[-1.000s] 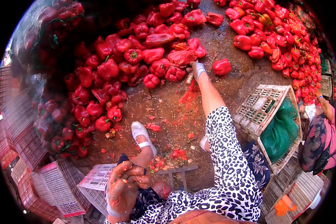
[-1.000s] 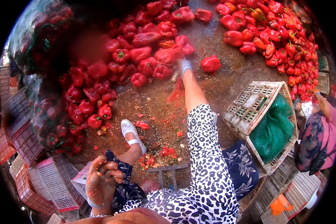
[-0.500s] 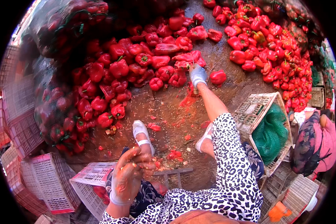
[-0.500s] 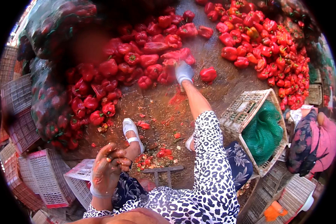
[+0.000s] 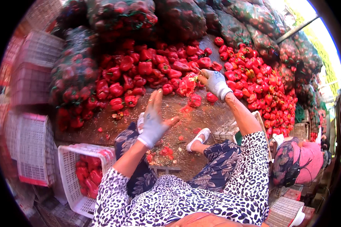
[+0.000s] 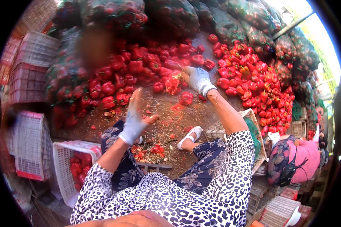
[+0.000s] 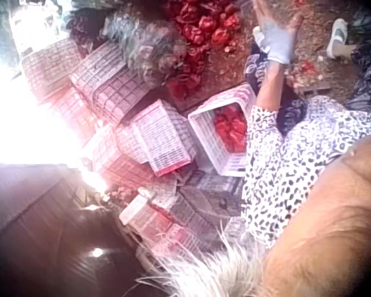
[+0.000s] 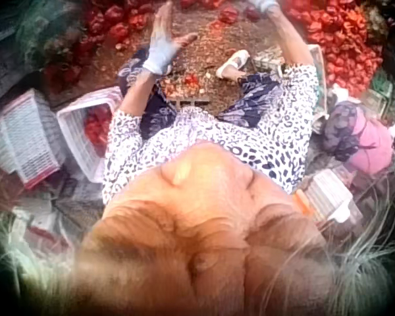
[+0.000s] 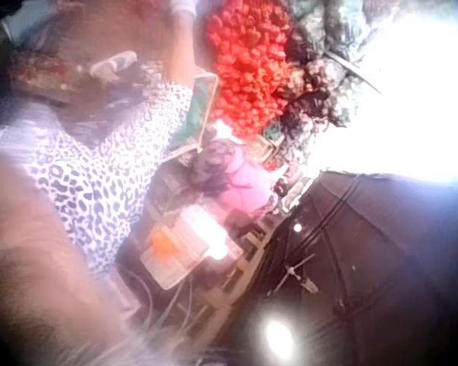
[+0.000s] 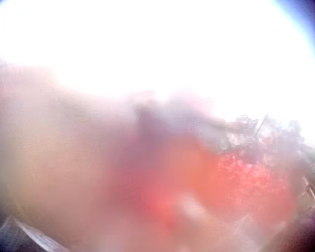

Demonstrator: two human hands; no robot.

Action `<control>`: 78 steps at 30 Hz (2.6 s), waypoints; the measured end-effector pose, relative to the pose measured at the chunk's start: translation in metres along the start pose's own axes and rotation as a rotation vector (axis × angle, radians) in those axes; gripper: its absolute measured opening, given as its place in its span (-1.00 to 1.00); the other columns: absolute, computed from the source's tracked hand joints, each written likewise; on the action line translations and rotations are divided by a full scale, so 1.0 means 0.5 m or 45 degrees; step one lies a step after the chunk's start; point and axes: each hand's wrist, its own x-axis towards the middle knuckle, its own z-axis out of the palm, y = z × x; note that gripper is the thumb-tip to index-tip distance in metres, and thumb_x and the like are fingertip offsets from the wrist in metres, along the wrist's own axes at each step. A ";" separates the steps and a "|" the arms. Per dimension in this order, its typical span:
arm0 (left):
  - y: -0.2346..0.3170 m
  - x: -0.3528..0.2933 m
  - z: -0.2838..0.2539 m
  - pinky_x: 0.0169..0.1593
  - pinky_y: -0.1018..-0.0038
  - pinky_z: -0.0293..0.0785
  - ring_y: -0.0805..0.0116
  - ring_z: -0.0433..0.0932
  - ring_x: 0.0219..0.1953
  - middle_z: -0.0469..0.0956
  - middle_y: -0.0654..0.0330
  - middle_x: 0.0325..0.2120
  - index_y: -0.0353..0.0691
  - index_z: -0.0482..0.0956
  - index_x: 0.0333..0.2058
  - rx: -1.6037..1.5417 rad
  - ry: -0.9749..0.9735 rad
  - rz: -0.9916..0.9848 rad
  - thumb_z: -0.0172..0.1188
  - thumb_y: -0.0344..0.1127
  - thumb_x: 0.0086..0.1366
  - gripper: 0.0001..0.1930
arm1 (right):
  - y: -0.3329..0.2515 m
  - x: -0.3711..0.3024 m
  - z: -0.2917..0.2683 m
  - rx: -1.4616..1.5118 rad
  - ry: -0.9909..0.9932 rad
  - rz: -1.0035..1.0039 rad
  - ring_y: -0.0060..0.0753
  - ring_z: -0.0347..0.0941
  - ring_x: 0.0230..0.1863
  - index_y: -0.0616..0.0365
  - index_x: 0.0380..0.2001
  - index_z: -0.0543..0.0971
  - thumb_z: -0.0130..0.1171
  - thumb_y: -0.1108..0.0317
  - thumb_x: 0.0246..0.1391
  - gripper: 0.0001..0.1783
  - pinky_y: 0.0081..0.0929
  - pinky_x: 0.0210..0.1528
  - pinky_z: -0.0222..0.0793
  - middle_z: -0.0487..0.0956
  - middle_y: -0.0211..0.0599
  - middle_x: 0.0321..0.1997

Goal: The person is removing the stems and seeds from red peppers using a knife by hand, placing the processed peppers into a white crate.

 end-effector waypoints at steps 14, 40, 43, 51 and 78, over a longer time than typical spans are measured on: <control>-0.176 -0.215 -0.421 -0.07 0.08 0.42 -0.08 0.51 -0.11 0.50 -0.10 -0.12 -0.20 -0.03 0.32 0.626 1.121 0.036 0.44 -0.13 -0.08 0.05 | -0.775 -0.210 0.171 0.314 -0.051 -0.778 0.10 0.52 -0.26 0.04 -0.36 0.55 0.04 0.04 0.10 -0.69 -0.06 -0.22 0.38 0.59 -0.02 -0.39; -0.488 -0.738 -0.459 -0.50 0.66 0.36 0.51 0.50 -0.34 0.40 0.21 -0.17 -0.09 -0.22 0.35 -1.105 1.159 -0.988 0.32 -0.43 0.11 -0.02 | -0.696 -0.341 0.294 1.488 -0.707 -0.195 -0.70 0.29 -0.66 0.14 -0.32 0.54 0.10 0.15 0.17 -0.74 -0.71 -0.64 0.19 0.44 -0.52 -0.58; -0.559 -0.751 -0.464 -0.53 0.61 0.26 0.56 0.36 -0.51 0.48 0.29 -0.38 -0.10 0.10 0.25 -0.397 1.254 -1.200 0.21 -0.17 0.24 -0.33 | -0.535 -0.392 0.177 1.403 -0.101 -0.170 -0.77 0.20 -0.70 0.16 -0.17 0.56 0.05 0.20 0.22 -0.73 -0.78 -0.69 0.10 0.42 -0.55 -0.58; -0.503 -0.610 -0.419 -0.40 0.65 0.39 0.53 0.44 -0.37 0.46 0.21 -0.18 -0.26 0.13 0.25 -0.970 1.013 -0.886 0.16 -0.35 0.30 -0.40 | 0.109 -0.755 0.012 0.450 0.994 0.665 -0.66 0.26 -0.74 0.13 -0.22 0.47 0.04 0.16 0.24 -0.74 -0.68 -0.70 0.25 0.42 -0.46 -0.59; -0.164 0.294 0.303 -0.15 0.24 0.49 0.15 0.58 -0.15 0.54 0.13 -0.16 -0.01 0.49 -0.07 0.917 -0.902 0.405 0.16 -0.05 0.15 -0.62 | 0.079 -0.451 0.080 1.210 0.450 0.625 -0.75 0.32 -0.65 0.26 -0.06 0.51 0.04 0.37 0.20 -0.71 -0.76 -0.67 0.22 0.50 -0.43 -0.53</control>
